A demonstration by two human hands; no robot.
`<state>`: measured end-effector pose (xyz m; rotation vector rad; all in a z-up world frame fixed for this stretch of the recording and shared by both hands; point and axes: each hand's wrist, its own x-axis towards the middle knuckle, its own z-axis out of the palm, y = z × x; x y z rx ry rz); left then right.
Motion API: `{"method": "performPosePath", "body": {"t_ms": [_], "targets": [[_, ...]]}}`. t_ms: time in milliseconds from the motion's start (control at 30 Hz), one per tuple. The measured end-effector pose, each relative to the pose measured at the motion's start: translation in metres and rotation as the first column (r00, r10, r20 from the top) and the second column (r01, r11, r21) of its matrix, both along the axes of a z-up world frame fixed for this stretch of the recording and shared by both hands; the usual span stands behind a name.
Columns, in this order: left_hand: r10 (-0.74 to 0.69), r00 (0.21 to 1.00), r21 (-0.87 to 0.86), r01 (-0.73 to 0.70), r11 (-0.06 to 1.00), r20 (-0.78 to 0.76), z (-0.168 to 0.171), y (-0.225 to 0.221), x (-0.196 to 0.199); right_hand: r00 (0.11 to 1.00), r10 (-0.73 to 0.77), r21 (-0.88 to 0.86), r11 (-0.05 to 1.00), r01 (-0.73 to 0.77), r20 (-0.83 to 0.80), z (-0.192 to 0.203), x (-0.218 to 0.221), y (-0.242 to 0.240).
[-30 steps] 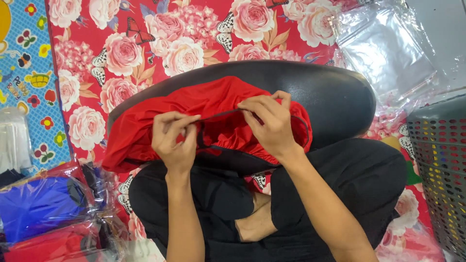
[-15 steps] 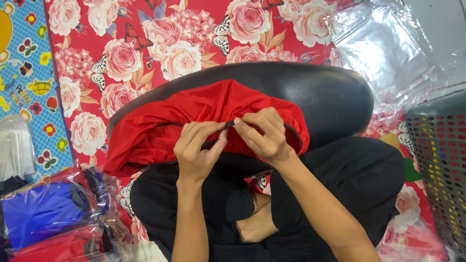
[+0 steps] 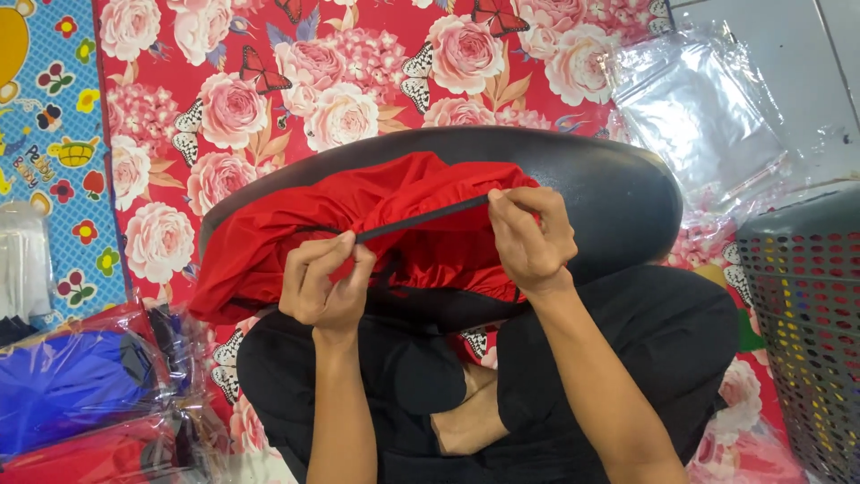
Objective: Removing a blue cover from a motorcycle seat, folding it, and placing it in a plastic bag, then handling a red cover.
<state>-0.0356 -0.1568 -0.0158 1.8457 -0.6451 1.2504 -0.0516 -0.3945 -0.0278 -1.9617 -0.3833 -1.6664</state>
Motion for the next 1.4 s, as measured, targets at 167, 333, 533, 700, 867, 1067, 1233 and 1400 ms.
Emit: {"method": "performPosePath", "body": {"t_ms": [167, 333, 533, 700, 867, 1067, 1233, 1400], "targets": [[-0.015, 0.998, 0.013, 0.014, 1.000, 0.063, 0.006, 0.022, 0.000, 0.998, -0.061, -0.018, 0.998, 0.061, -0.002, 0.004, -0.001, -0.026], [0.023, 1.000, 0.028, -0.023, 0.999, 0.022, 0.011, 0.024, -0.002, 0.996, -0.085, 0.006, 0.996, 0.085, -0.021, 0.016, 0.004, -0.038], [-0.184, 0.847, 0.007, 0.216, 0.976, -0.498, 0.013, -0.002, -0.006, 0.789, 0.363, 0.343, 0.916, -0.206, -0.496, 0.017, -0.006, -0.008], [-0.311, 0.614, -0.146, 0.304, 0.941, -0.725, 0.000, 0.005, -0.001, 0.377, 0.678, 0.588, 0.735, -0.337, -0.631, 0.032, -0.012, -0.010], [-0.494, 0.392, -0.435, 0.233, 0.870, -0.776, -0.025, 0.029, 0.003, 0.137, 0.801, 0.766, 0.598, -0.234, -0.583, 0.027, -0.013, -0.024], [-0.652, 0.423, -0.678, 0.110, 0.727, -0.630, -0.030, 0.038, 0.007, 0.200, 0.838, 0.834, 0.536, -0.131, -0.507, 0.017, -0.010, -0.030], [-0.492, 0.510, -0.447, 0.219, 0.867, -0.705, -0.011, 0.026, 0.002, 0.183, 0.855, 0.828, 0.517, -0.219, -0.486, 0.037, -0.012, -0.021], [-0.258, 0.772, -0.099, 0.247, 0.964, -0.582, 0.014, 0.007, -0.003, 0.566, 0.592, 0.499, 0.800, -0.332, -0.573, 0.015, -0.009, 0.013]]}}
